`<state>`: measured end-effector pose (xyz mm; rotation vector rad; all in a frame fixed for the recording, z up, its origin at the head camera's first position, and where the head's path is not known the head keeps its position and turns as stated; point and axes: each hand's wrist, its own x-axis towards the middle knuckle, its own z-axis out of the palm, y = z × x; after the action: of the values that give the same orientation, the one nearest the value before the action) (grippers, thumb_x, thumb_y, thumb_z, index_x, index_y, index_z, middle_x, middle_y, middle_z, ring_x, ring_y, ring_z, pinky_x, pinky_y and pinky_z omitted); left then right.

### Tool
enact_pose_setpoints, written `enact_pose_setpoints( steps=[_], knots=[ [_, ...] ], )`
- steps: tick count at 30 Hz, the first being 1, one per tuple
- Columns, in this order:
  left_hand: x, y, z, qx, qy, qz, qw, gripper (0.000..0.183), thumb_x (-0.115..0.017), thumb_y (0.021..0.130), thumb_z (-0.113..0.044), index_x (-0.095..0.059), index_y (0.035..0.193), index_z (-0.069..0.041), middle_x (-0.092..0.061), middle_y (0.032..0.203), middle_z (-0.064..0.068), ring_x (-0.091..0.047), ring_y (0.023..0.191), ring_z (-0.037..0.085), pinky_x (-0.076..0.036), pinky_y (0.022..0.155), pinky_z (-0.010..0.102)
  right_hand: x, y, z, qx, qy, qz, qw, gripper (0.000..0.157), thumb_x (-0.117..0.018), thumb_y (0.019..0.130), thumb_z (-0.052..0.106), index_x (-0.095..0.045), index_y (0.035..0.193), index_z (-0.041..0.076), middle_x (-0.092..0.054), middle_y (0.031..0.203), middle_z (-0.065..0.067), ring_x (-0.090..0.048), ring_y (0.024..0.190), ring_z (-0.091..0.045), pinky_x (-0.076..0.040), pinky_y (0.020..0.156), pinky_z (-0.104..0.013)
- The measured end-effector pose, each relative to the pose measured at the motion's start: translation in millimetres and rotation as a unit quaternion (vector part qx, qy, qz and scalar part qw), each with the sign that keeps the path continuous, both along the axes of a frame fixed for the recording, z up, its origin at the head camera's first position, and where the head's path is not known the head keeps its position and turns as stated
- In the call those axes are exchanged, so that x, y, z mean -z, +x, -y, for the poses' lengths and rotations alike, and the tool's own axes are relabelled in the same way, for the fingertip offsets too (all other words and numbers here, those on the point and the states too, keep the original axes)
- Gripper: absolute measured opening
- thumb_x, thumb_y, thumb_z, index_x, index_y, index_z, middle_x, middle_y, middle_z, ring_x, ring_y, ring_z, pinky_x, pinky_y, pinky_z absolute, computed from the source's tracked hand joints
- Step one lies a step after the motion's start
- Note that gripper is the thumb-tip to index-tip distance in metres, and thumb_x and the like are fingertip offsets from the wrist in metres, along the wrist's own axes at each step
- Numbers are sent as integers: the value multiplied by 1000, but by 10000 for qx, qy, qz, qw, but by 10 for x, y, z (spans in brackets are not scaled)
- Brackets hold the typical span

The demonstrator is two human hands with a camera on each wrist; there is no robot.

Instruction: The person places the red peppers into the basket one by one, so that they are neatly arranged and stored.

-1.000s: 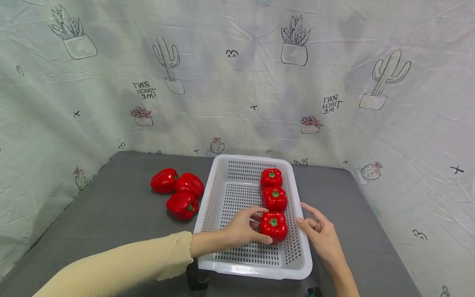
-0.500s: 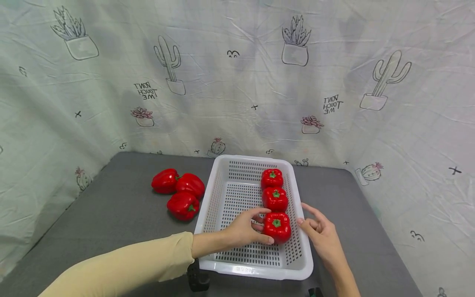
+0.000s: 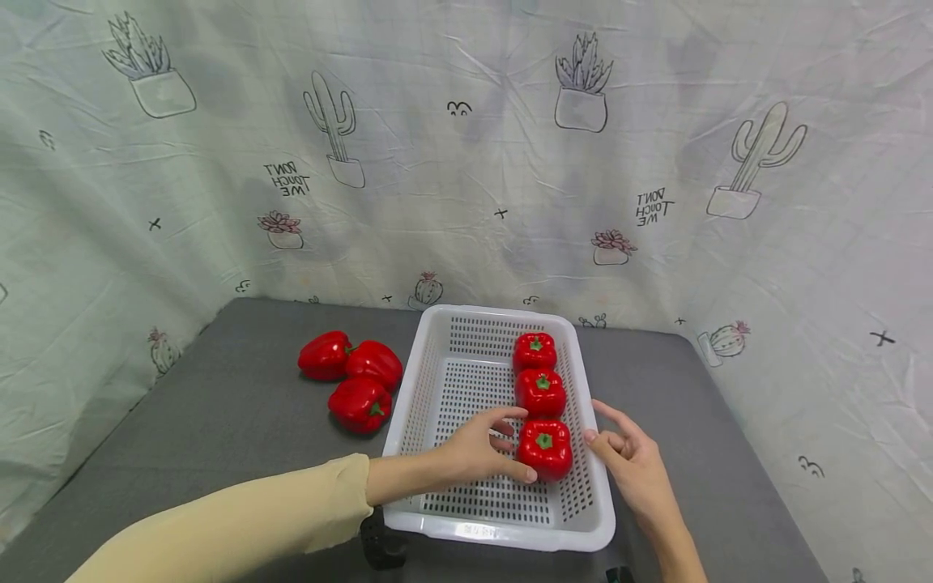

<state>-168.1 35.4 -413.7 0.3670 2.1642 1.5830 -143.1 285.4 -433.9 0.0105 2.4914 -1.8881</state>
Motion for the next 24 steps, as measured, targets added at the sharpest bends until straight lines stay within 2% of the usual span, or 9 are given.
enact_pose_setpoints(
  steps=[3,7,9,11,14,16,20,24],
  knots=[
    [-103,-11,130,248,-166,-7,9996,75,-88,72,-21,-53,138,-17,-57,116,4,-59,99,21,-55,79,36,-4,-2,-2,19,-14,-2,10000,64,-65,97,26,-34,150,10,-69,105,-19,-72,84,-28,-59,66,-42],
    [-287,1,429,750,-254,-191,9967,64,-85,77,-26,-57,133,-16,-59,117,0,-60,101,18,-54,79,31,-12,0,-1,16,-71,7,10000,63,-65,97,25,-35,150,9,-69,105,-20,-72,84,-28,-59,66,-43],
    [-389,29,627,945,-229,-527,9939,58,-83,79,-28,-59,131,-17,-60,117,-5,-60,103,15,-53,81,28,-16,2,2,8,-89,25,10000,63,-65,97,25,-35,150,10,-69,106,-20,-72,84,-28,-58,66,-43],
    [-486,59,860,974,-57,-1044,9897,55,-81,82,-28,-59,130,-17,-60,119,-7,-59,105,14,-53,83,27,-14,3,7,5,-99,48,9999,62,-65,97,25,-35,150,10,-69,106,-20,-72,84,-29,-58,66,-43],
    [-558,78,1255,637,122,-1814,9813,55,-82,82,-28,-59,131,-19,-58,123,-6,-57,108,17,-53,87,35,-17,-2,4,-1,-92,45,9999,62,-65,97,26,-36,150,10,-69,105,-20,-72,84,-29,-58,66,-43],
    [-545,65,1530,238,83,-2206,9750,57,-84,80,-28,-58,130,-20,-56,125,-5,-58,109,22,-53,87,42,-17,-5,-3,-15,-87,43,10000,62,-64,97,26,-36,150,9,-69,105,-19,-72,84,-29,-58,66,-43],
    [-389,-18,1993,-361,-105,-2475,9682,62,-87,77,-27,-58,131,-20,-55,130,-3,-56,113,31,-51,90,49,-22,-3,-7,-36,-75,25,10000,62,-64,97,27,-36,149,8,-70,105,-18,-72,85,-29,-58,65,-44],
    [-178,-126,2256,-367,-201,-2559,9658,67,-87,76,-25,-56,134,-17,-53,135,5,-50,121,33,-46,96,51,-29,-2,-5,-67,-84,12,9999,62,-64,98,26,-36,149,8,-70,105,-17,-72,85,-29,-58,65,-44]
  ],
)
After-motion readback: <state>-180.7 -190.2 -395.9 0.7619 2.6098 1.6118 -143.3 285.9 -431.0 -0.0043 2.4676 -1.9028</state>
